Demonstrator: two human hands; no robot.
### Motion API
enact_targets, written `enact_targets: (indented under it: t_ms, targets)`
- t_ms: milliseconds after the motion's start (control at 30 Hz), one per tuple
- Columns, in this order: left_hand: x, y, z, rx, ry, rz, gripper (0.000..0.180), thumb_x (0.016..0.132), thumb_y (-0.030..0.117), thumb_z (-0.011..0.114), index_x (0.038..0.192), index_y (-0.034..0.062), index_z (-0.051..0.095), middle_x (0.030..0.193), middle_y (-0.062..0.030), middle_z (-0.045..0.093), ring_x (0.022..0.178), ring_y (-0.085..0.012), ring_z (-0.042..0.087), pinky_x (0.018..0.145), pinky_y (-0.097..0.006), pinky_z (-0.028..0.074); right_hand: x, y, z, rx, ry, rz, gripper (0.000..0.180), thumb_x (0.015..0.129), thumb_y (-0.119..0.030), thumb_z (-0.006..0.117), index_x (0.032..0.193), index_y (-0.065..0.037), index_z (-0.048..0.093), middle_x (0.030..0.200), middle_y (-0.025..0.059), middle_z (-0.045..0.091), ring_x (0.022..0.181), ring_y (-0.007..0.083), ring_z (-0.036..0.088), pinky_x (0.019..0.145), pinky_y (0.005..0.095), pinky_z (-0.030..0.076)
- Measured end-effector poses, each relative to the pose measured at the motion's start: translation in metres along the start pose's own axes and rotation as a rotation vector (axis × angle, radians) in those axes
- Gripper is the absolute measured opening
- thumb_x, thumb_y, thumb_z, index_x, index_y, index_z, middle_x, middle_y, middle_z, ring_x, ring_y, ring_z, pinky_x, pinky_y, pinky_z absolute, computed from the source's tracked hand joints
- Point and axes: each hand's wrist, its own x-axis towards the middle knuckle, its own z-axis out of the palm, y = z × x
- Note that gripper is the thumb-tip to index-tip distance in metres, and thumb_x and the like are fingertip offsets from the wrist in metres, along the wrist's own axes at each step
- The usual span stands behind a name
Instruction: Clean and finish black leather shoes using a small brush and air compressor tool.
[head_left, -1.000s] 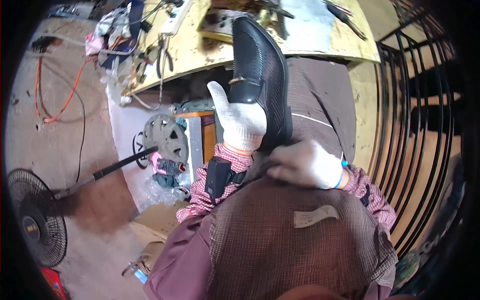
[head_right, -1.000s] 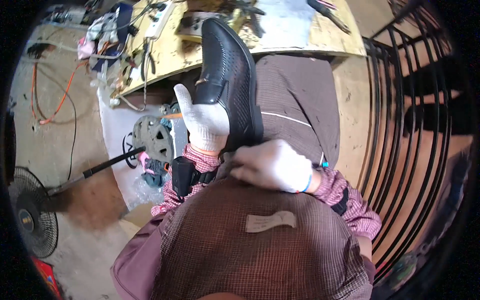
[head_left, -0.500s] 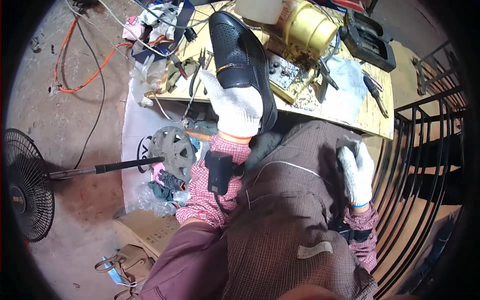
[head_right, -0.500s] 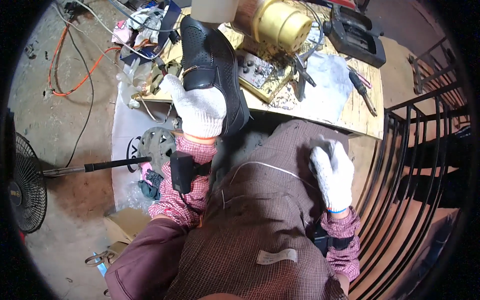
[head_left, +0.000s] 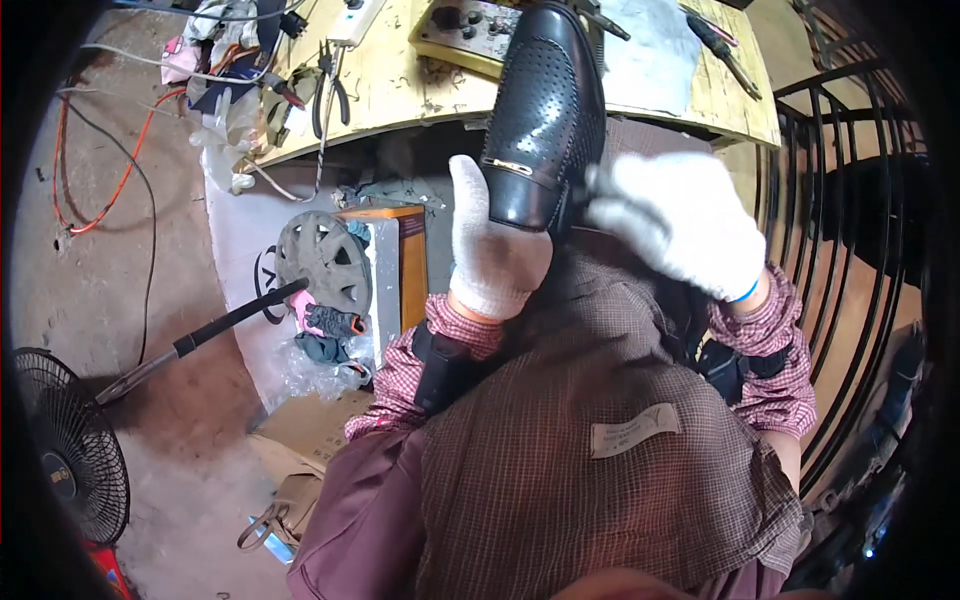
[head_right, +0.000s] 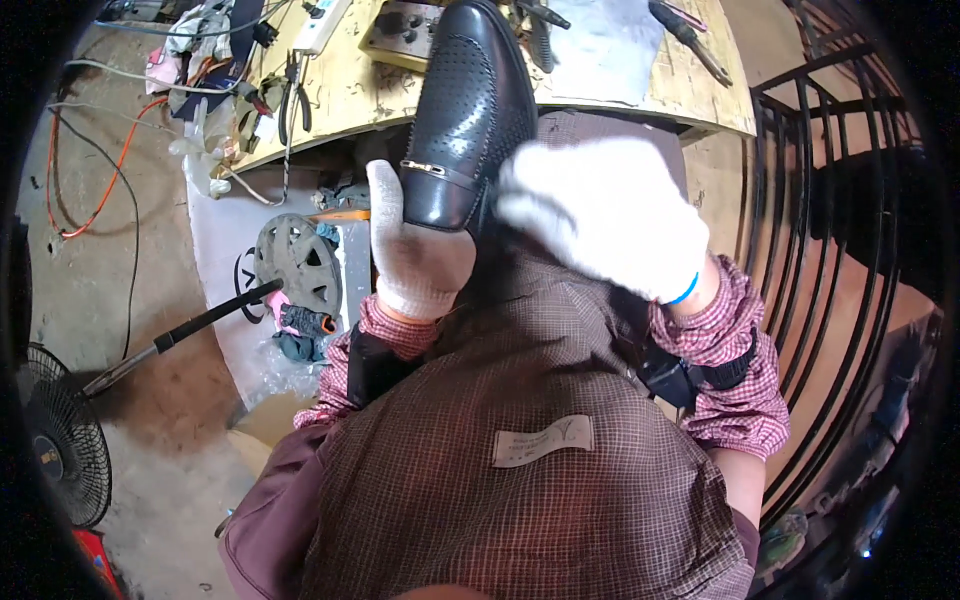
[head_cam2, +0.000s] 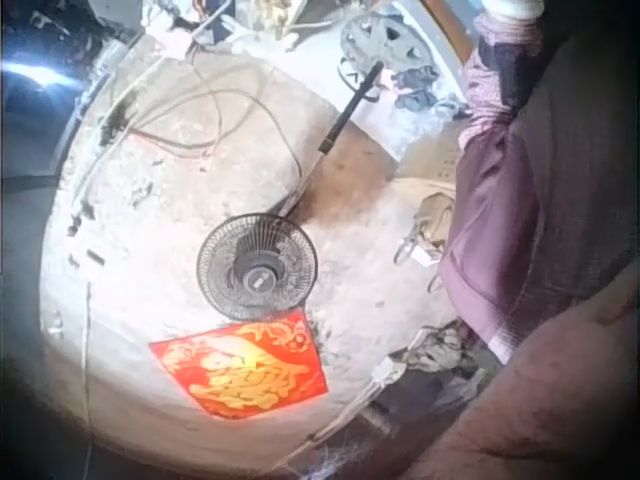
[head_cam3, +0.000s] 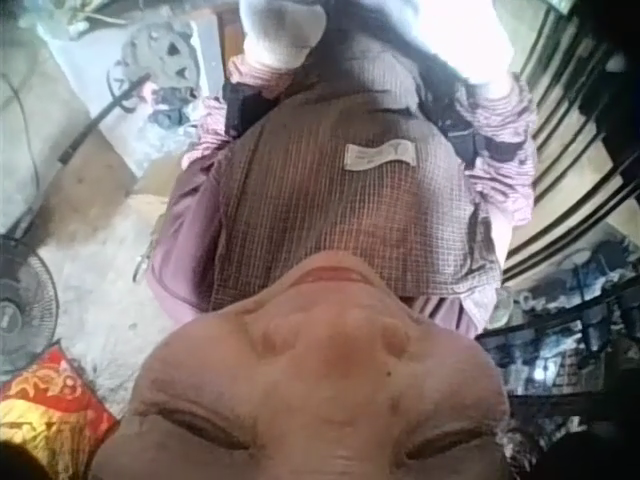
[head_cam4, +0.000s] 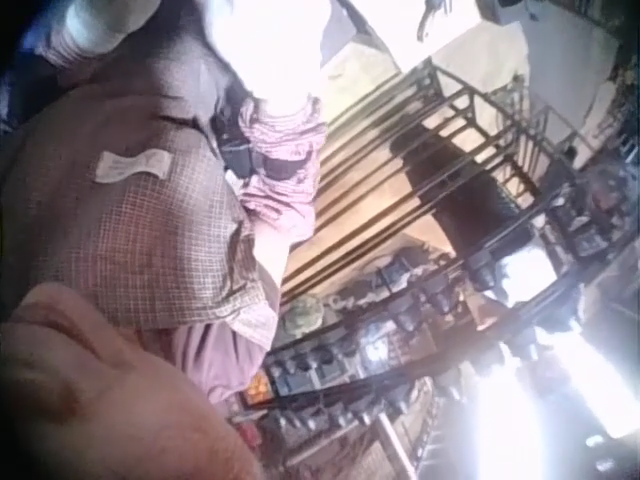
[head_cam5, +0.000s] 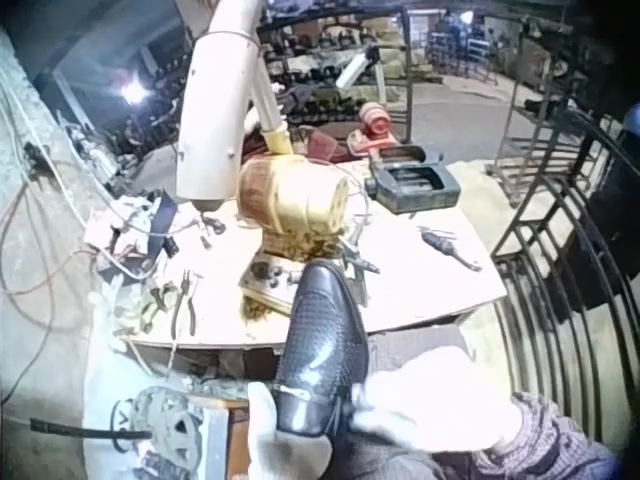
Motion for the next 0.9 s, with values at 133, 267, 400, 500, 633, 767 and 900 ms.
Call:
enact_targets:
  t_ms: [133,267,400,500,633,767,900]
  targets:
    - [-0.005,-0.004,0.003,-0.216,0.049,-0.097,0.072,0.099,0.064,0.043,0.137,0.0023,0.051,0.128,-0.0119,0.061,0.119,-0.0247,0.06,0.108,-0.036,0.044,0.026,0.006,0.001,-0.318,0.176,-0.306,0.019,0.088,-0.019,0.07,0.101,-0.005,0.068,0.086,0.0121,0.068,0.073,0.0283,0.068,0.066,0.0349,0.056]
    - [-0.007,-0.004,0.006,-0.138,0.053,-0.16,0.071,0.099,0.064,0.043,0.129,0.0012,0.056,0.118,-0.0122,0.065,0.108,-0.0239,0.062,0.099,-0.037,0.047,-0.004,-0.018,0.015,0.172,-0.147,0.055,0.02,0.082,-0.03,0.075,0.084,-0.011,0.067,0.07,0.0107,0.065,0.061,0.0246,0.067,0.058,0.0332,0.055]
    - [0.003,-0.001,0.007,-0.231,0.101,-0.127,0.074,0.099,0.064,0.043,0.134,-0.0006,0.052,0.124,-0.0149,0.063,0.113,-0.0246,0.062,0.102,-0.039,0.048,0.003,0.001,-0.007,-0.018,0.122,-0.04,0.021,0.082,-0.016,0.069,0.102,-0.011,0.072,0.091,0.0056,0.07,0.072,0.0234,0.07,0.065,0.0338,0.058]
    - [0.012,-0.006,-0.006,-0.634,-0.368,-0.208,0.075,0.099,0.064,0.042,0.135,-0.0005,0.051,0.128,-0.0151,0.06,0.115,-0.0252,0.061,0.103,-0.04,0.048,0.016,0.014,0.012,-0.294,0.194,-0.287,0.021,0.084,-0.016,0.068,0.104,-0.009,0.07,0.092,0.0072,0.07,0.073,0.0246,0.07,0.065,0.0331,0.058]
    - [0.007,0.008,-0.009,-0.049,0.144,-0.009,0.081,0.098,0.063,0.047,0.141,-0.0052,0.044,0.137,-0.0213,0.055,0.127,-0.0339,0.053,0.114,-0.048,0.039,0.008,-0.022,0.008,0.349,-0.364,-0.011,0.02,0.084,-0.015,0.069,0.102,-0.008,0.07,0.093,0.01,0.07,0.078,0.0261,0.07,0.067,0.0325,0.057]
    - [0.019,0.032,-0.024,-0.548,-0.185,0.083,0.067,0.102,0.048,0.05,0.139,-0.008,0.048,0.138,-0.0221,0.055,0.129,-0.0334,0.052,0.116,-0.043,0.036,-0.01,0.024,-0.012,0.016,0.26,0.461,0.019,0.095,-0.013,0.061,0.111,-0.006,0.069,0.097,0.0115,0.07,0.087,0.0239,0.069,0.076,0.031,0.055]
    - [0.026,0.04,-0.022,-0.449,0.06,0.075,0.055,0.102,0.043,0.052,0.125,-0.007,0.059,0.12,-0.0177,0.066,0.113,-0.0305,0.062,0.115,-0.043,0.038,-0.006,0.114,-0.014,-0.371,0.443,0.62,0.027,0.097,-0.018,0.062,0.12,-0.005,0.068,0.111,0.0139,0.072,0.099,0.0203,0.07,0.087,0.0306,0.053]
